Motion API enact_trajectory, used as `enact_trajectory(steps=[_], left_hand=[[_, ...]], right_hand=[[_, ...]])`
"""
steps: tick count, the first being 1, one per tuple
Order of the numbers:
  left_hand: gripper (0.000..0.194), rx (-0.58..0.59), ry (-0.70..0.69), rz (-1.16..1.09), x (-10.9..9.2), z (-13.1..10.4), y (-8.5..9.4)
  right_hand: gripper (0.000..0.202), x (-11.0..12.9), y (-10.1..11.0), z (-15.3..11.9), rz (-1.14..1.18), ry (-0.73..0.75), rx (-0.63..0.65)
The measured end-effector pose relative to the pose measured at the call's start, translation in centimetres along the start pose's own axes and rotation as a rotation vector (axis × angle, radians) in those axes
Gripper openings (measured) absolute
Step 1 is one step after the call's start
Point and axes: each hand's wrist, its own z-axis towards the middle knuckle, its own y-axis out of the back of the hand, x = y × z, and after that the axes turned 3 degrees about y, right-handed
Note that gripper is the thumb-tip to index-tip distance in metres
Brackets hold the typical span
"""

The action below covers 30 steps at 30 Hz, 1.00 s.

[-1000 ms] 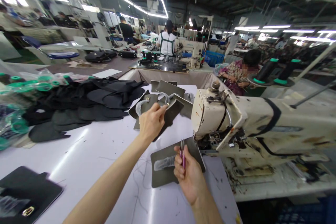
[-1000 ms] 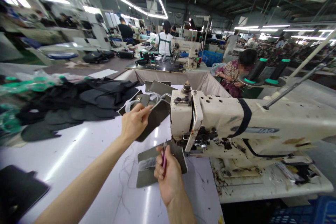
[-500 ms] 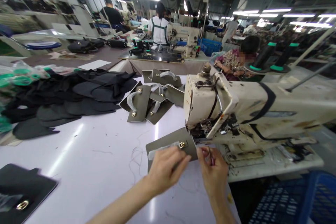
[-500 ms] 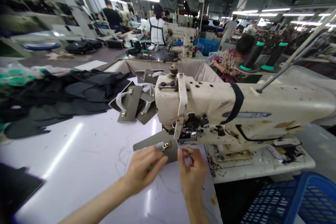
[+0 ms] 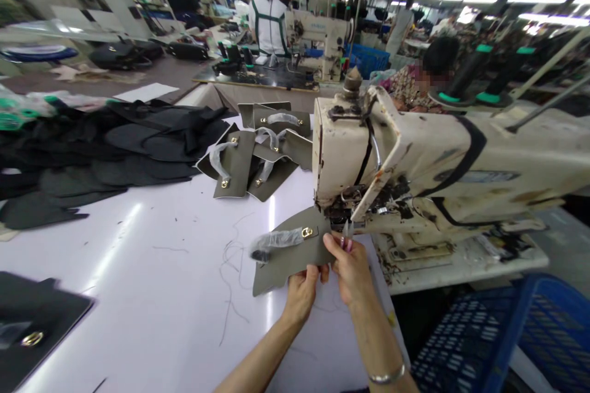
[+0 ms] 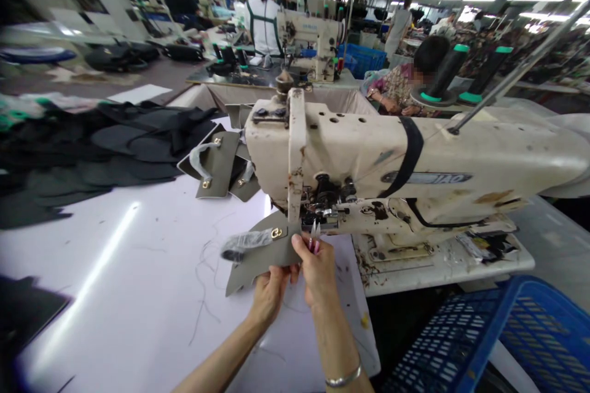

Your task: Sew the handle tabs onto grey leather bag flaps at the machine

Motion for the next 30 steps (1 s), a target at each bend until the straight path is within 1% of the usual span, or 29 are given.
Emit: enact_trajectory(steps=[4, 6, 10, 13, 16, 20, 22, 25, 27, 28, 30], left_hand=[[0.057, -0.008, -0.036, 0.076, 0.2, 0.4, 0.6], [0.054, -0.023, -0.029, 0.085, 0.5, 0.5, 0.5], [0.050, -0.042, -0.050, 0.121, 0.9, 0.4, 0.2], [0.048, -0.053, -0.068, 0.132, 0.7, 0.4, 0.2], [0.049, -0.065, -0.030, 0.090, 0.2, 0.3, 0.0], [0.049, -0.093, 0.041, 0.000, -0.8, -0.1, -0.7], [0.051, -0.124, 0.072, -0.010, -1.4, -0.4, -1.0], [0.055, -0.196, 0.117, 0.036, -2.3, -0.6, -1.2], [0.055, -0.218, 0.128, 0.056, -2.7, -0.5, -1.0], [0.054, -0.201, 0.119, 0.051, -2.8, -0.4, -0.8], [0.052, -0.107, 0.092, 0.007, -2.6, -0.1, -0.3]], right_hand=[[0.059, 0.1, 0.9, -0.1, -0.003, -0.038, -0.043], [0.062, 0.0, 1.5, 0.0, 0.014, -0.052, -0.035], [0.057, -0.2, 2.2, 0.3, 0.114, -0.087, 0.038], [0.049, -0.2, 2.2, 0.4, 0.117, -0.078, 0.061], [0.045, 0.1, 2.2, 0.5, 0.028, -0.030, 0.052], [0.041, 0.6, 2.5, 0.6, -0.162, 0.082, 0.001], [0.039, 0.9, 2.8, 0.5, -0.310, 0.165, -0.007], [0.046, 1.4, 3.3, 0.4, -0.584, 0.305, 0.018], [0.044, 1.7, 3.3, 0.4, -0.688, 0.355, 0.043], [0.040, 1.7, 3.3, 0.4, -0.696, 0.359, 0.053], [0.031, 1.6, 3.2, 0.7, -0.636, 0.328, 0.062]])
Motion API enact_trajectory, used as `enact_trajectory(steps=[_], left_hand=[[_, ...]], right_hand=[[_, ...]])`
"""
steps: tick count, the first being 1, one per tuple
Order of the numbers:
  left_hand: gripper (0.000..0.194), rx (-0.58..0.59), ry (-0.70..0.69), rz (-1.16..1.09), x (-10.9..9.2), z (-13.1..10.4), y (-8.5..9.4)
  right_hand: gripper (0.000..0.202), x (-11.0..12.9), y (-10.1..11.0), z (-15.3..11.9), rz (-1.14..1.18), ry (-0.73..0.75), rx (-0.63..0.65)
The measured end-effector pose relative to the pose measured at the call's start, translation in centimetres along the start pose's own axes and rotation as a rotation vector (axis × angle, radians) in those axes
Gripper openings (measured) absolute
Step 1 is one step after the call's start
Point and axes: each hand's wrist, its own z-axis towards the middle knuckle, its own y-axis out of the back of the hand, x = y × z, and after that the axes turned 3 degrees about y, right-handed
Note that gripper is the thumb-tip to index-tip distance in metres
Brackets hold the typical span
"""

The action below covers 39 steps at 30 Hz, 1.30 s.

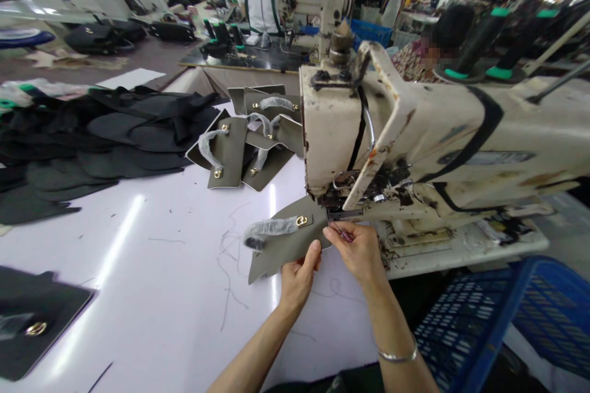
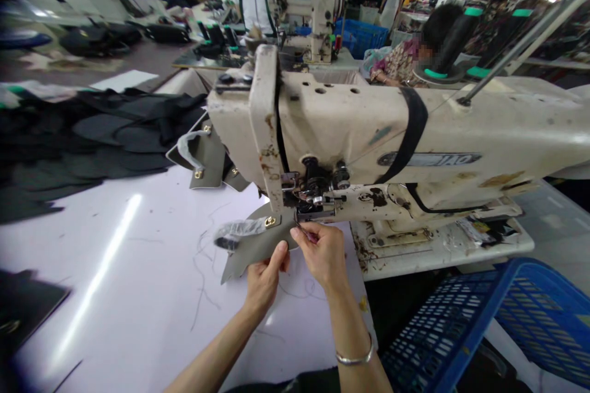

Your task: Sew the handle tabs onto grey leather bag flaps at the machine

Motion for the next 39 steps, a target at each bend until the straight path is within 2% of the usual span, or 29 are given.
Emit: enact_trajectory(steps=[3, 5, 7, 12, 17, 20, 23, 24, 27, 28, 29, 31, 32, 33, 34, 36, 39], left_hand=[[0.048, 0.203, 0.053, -0.144, 0.8, 0.5, 0.7], [0.045, 0.247, 0.124, -0.214, 1.4, 0.6, 0.9], [0.042, 0.217, 0.152, -0.229, 2.0, 0.7, 0.9], [0.041, 0.133, 0.120, -0.203, 2.2, 0.5, 0.5], [0.045, 0.106, 0.099, -0.151, 1.5, 0.2, 0.2], [0.049, 0.075, 0.095, -0.129, 1.4, 0.3, -0.2], [0.052, 0.072, 0.119, -0.096, 0.8, 0.0, -0.2], [0.054, 0.120, 0.147, -0.059, 0.3, -0.4, 0.0], [0.060, 0.424, 0.200, 0.111, -1.7, -2.0, 1.7], [0.059, 0.468, 0.142, 0.187, -2.4, -2.6, 2.7], [0.054, 0.408, 0.014, 0.283, -3.0, -3.0, 3.7], [0.039, 0.144, -0.295, 0.494, -3.8, -3.2, 5.7], [0.031, 0.044, -0.402, 0.595, -4.0, -2.8, 6.5], [0.026, -0.003, -0.458, 0.694, -4.1, -2.0, 7.2], [0.027, 0.002, -0.469, 0.783, -4.1, -1.0, 7.5], [0.040, 0.099, -0.434, 0.897, -4.3, 1.5, 7.5], [0.053, 0.239, -0.487, 0.922, -5.7, 5.2, 6.2]], right_hand=[[0.021, -0.6, -0.3, 0.4, 0.184, -0.093, -0.011], [0.017, -0.9, -0.5, 0.5, 0.285, -0.141, -0.011], [0.016, -0.9, -0.4, 0.6, 0.338, -0.165, -0.002], [0.018, -0.3, -0.1, -0.1, 0.364, -0.223, -0.028], [0.036, 0.2, -0.1, -1.8, 0.345, -0.301, -0.058], [0.036, 0.2, -0.7, -2.8, 0.285, -0.244, -0.061], [0.030, 0.0, -1.7, -3.2, 0.109, -0.154, -0.138], [0.030, -0.1, -2.0, -3.2, 0.077, -0.139, -0.168], [0.032, -0.6, -2.5, -2.9, 0.171, -0.159, -0.192], [0.032, -0.7, -2.6, -2.9, 0.235, -0.183, -0.188], [0.032, -0.8, -2.6, -2.8, 0.293, -0.208, -0.185], [0.032, -0.9, -2.6, -2.6, 0.385, -0.248, -0.180], [0.032, -0.9, -2.6, -2.6, 0.422, -0.264, -0.176], [0.033, -0.9, -2.6, -2.5, 0.456, -0.278, -0.171], [0.035, -0.9, -2.6, -2.5, 0.486, -0.289, -0.164], [0.040, -0.8, -2.7, -2.4, 0.537, -0.307, -0.146], [0.043, -1.0, -2.8, -2.4, 0.581, -0.313, -0.138]])
